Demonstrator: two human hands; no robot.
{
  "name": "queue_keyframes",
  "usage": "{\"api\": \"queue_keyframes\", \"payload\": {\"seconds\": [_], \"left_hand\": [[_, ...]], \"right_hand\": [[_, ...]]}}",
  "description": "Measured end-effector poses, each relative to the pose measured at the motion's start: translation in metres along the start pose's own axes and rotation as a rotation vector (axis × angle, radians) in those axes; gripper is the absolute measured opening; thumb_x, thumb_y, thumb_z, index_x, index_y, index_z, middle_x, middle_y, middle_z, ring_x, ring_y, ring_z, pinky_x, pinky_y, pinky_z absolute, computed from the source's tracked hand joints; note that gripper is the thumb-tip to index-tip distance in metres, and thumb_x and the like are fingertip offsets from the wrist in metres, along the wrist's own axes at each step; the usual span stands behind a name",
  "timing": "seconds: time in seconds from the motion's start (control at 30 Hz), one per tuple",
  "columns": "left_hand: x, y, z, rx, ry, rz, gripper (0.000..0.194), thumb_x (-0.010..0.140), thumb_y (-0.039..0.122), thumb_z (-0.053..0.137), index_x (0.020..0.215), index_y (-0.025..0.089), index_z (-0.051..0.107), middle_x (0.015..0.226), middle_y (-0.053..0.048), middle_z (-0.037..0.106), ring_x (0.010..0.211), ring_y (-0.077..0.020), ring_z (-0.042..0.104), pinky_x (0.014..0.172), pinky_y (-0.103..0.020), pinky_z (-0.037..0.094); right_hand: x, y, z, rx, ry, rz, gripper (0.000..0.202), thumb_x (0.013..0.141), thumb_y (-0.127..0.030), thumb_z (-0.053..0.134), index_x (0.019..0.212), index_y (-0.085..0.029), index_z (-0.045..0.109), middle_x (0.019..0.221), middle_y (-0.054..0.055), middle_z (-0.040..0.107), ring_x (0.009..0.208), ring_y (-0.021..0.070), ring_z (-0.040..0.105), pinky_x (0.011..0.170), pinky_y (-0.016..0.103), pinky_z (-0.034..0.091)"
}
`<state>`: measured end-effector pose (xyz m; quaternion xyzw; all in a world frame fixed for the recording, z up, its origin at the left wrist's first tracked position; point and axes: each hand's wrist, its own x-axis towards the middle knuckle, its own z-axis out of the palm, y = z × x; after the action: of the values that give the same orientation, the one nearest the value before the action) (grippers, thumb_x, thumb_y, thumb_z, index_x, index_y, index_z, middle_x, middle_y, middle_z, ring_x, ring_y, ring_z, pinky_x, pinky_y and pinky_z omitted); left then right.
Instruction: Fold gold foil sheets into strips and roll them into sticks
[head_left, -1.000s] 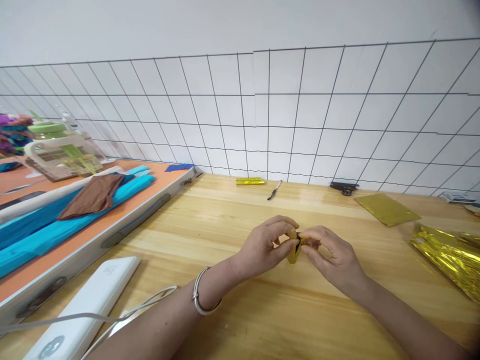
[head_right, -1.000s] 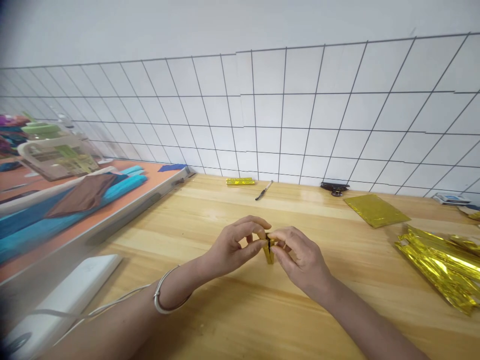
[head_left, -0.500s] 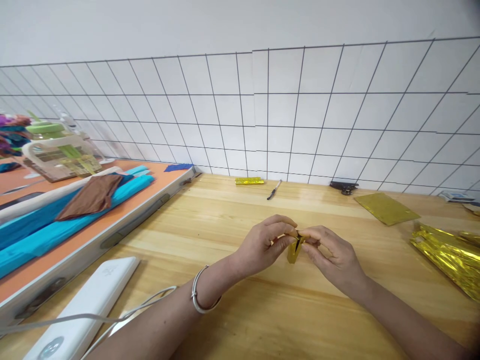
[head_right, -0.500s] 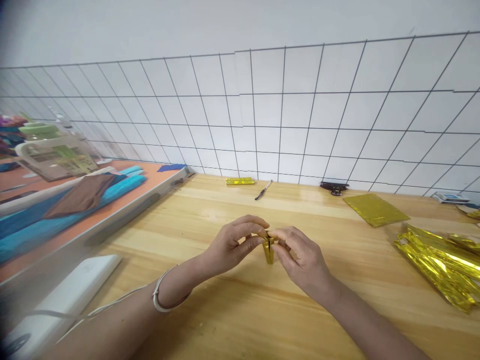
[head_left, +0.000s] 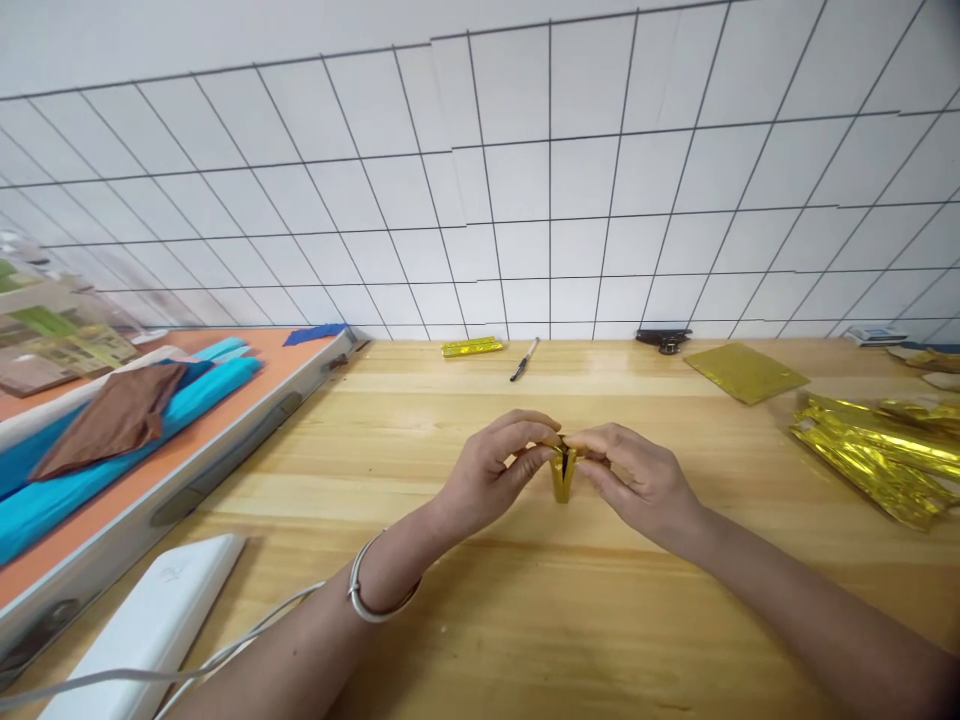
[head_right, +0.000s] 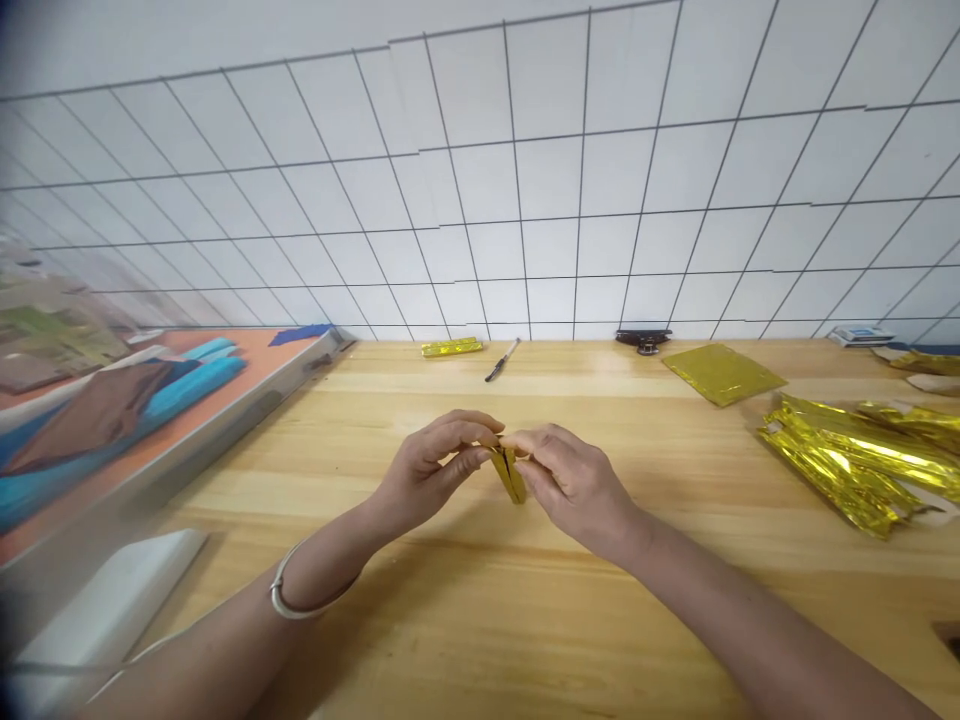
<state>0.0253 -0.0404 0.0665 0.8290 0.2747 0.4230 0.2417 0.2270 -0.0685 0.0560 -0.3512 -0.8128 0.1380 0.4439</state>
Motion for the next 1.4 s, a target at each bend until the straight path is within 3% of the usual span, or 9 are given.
{"api": "queue_keyframes", "payload": {"seconds": [0.5, 1.4], "left_hand": [[0.001, 0.007, 0.001, -0.014, 0.015, -0.020, 0.007, 0.086, 0.018, 0.052, 0.090, 0.016, 0.058, 0.097, -0.007, 0.060, 0.080, -0.0108, 0.056, 0.065, -0.021, 0.046], [0.002, 0.015, -0.003, -0.109, -0.022, -0.082, 0.008, 0.087, 0.020, 0.050, 0.084, 0.016, 0.057, 0.099, -0.007, 0.059, 0.085, -0.0119, 0.056, 0.070, -0.022, 0.046]], "right_hand": [[-0.003, 0.002, 0.003, -0.015, 0.009, -0.043, 0.040, 0.083, -0.006, 0.051, 0.117, -0.029, 0.050, 0.101, 0.001, 0.061, 0.092, 0.0119, 0.058, 0.081, 0.026, 0.047], [-0.003, -0.001, 0.003, -0.128, 0.013, -0.092, 0.038, 0.084, -0.007, 0.050, 0.116, -0.027, 0.048, 0.098, 0.001, 0.062, 0.089, 0.0122, 0.058, 0.079, 0.026, 0.048]]}}
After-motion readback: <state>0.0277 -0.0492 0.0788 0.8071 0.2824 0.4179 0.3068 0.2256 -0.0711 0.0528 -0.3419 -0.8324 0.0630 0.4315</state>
